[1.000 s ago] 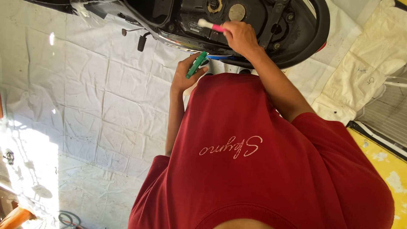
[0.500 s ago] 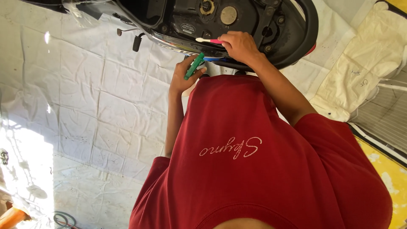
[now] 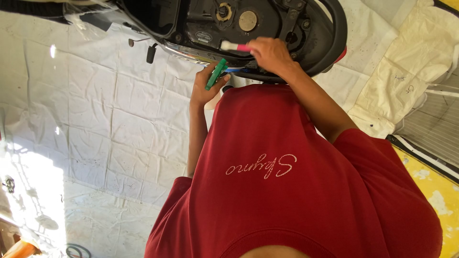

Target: The person cleans the internal components of a motor using a toothbrush. They hold a green tool in their left hand while scrubbing various parts of the black machinery with the toothbrush in their right hand.

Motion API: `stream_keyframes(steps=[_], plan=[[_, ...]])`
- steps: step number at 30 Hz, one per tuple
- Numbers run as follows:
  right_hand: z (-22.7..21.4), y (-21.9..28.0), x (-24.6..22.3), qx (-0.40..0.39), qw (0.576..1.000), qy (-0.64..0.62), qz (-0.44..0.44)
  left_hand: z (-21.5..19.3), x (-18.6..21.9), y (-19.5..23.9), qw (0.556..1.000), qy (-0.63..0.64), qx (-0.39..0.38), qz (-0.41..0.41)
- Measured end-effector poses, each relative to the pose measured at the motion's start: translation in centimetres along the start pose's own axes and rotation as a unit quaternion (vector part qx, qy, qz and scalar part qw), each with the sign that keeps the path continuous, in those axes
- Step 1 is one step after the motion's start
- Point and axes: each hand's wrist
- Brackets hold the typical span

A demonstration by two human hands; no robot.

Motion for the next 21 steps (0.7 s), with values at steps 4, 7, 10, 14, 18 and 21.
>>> stream_keyframes(steps=[4,7,10,14,18,21], plan=[[1.1,0.6,2.9,-0.021,0.999,0.026,0.016,0.6,-0.1,-0.6,1.0,0.001,0.007,0.0],[-1.7,1.2,2.4,0.034,0.998,0.053,0.01,0.9,0.1,-0.8,1.0,0.01,0.01,-0.002],[-3.5,2.1,0.6,-0.046,0.999,0.014,-0.02,1.0,0.3,-1.0,1.0,-0.003,-0.002,0.007],[-2.5,2.1,4.0,0.016,0.998,0.063,0.01,1.0,0.2,-0.9,1.0,-0.005,0.018,0.01],[-3.7,3.0,3.8,-0.081,0.995,0.053,-0.007,1.0,0.4,-1.2,1.0,0.006,-0.012,0.002],[-6.0,3.0,3.0,-0.019,0.998,0.068,-0.001,1.1,0.3,-1.3,1.0,0.008,-0.007,0.003]])
Point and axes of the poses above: each hand's wrist, its own y-axis away from the middle knuckle, its own z-axis out of the palm, x = y × z, and after that the axes turned 1 degree about -x, right-handed
